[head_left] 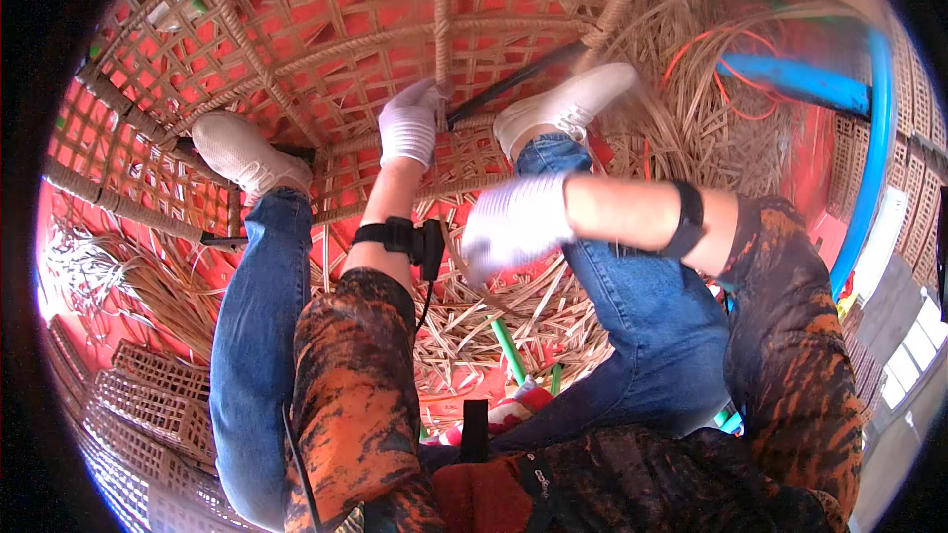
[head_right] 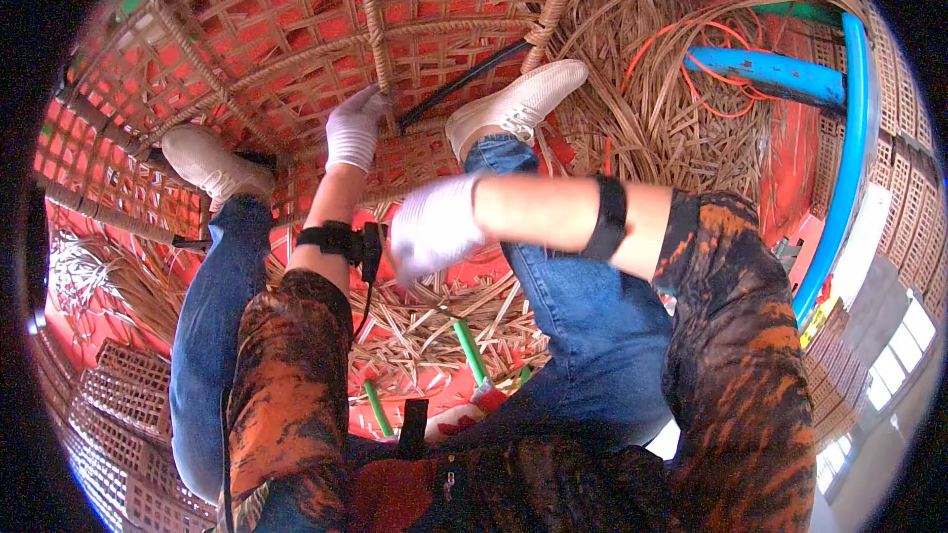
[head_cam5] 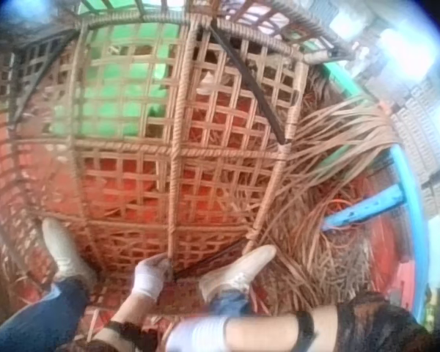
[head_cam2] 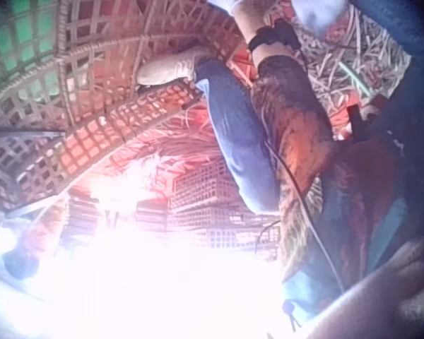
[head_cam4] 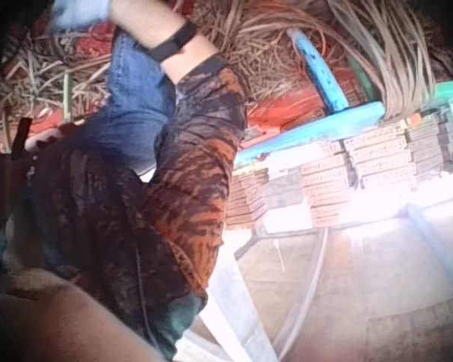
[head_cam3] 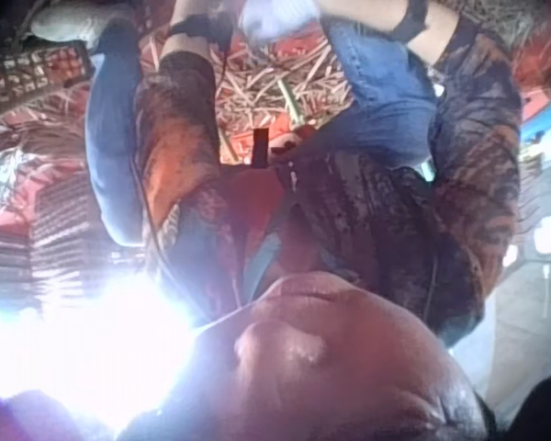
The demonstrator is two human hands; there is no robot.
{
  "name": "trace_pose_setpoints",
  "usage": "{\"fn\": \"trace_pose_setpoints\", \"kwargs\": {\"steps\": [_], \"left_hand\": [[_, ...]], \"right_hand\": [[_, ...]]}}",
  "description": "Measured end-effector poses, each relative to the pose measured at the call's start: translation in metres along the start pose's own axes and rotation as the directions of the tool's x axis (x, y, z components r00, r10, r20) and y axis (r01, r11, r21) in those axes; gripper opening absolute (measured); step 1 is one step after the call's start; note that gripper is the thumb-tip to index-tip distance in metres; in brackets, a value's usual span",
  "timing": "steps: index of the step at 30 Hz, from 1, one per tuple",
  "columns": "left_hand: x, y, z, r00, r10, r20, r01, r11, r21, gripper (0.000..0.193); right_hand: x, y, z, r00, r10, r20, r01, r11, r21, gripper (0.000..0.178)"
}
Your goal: Manually weave and secure bamboo or rattan strips onto a wooden furniture frame.
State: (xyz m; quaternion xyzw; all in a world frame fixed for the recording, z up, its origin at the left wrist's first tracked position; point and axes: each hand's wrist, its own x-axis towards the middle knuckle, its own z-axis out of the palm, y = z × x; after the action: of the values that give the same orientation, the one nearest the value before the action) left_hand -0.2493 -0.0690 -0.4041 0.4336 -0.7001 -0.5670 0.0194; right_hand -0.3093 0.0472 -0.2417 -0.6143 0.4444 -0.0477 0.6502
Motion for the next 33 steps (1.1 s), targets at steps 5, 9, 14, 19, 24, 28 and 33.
{"fn": "trace_pose_setpoints", "kwargs": {"steps": [5, 9, 14, 19, 24, 28, 33], "left_hand": [[0.027, -0.036, 0.002, 0.974, -0.175, 0.141, 0.223, 0.836, -0.502, 0.034], [0.034, -0.001, 0.01, 0.918, -0.379, 0.115, 0.391, 0.913, -0.116, 0.045], [0.049, -0.056, 0.004, 0.862, -0.406, 0.304, 0.483, 0.839, -0.25, 0.051], [-0.008, 0.006, -0.007, 0.989, -0.06, -0.136, 0.034, 0.982, -0.185, 0.038], [-0.02, 0.02, 0.001, 0.993, 0.12, 0.007, -0.107, 0.854, 0.509, 0.043], [-0.002, -0.009, -0.001, 1.0, -0.011, 0.021, 0.014, 0.989, -0.147, 0.031], [0.016, -0.041, 0.008, 0.968, -0.149, 0.201, 0.239, 0.791, -0.564, 0.037]], "right_hand": [[0.013, 0.136, -0.038, 0.525, 0.26, -0.81, -0.322, 0.942, 0.094, 0.029], [0.023, 0.141, -0.068, 0.685, 0.466, -0.559, -0.186, 0.855, 0.485, 0.031], [0.048, 0.13, -0.072, 0.662, 0.374, -0.649, -0.573, 0.811, -0.117, 0.03], [0.037, 0.114, -0.032, 0.836, 0.35, -0.423, -0.48, 0.841, -0.252, 0.027], [0.029, 0.005, 0.007, 0.968, 0.245, 0.047, -0.232, 0.955, -0.186, 0.024], [0.014, 0.023, -0.005, 1.0, -0.002, -0.026, 0.0, 0.997, -0.074, 0.026], [0.007, 0.147, -0.038, 0.581, 0.272, -0.767, -0.393, 0.919, 0.028, 0.03]]}}
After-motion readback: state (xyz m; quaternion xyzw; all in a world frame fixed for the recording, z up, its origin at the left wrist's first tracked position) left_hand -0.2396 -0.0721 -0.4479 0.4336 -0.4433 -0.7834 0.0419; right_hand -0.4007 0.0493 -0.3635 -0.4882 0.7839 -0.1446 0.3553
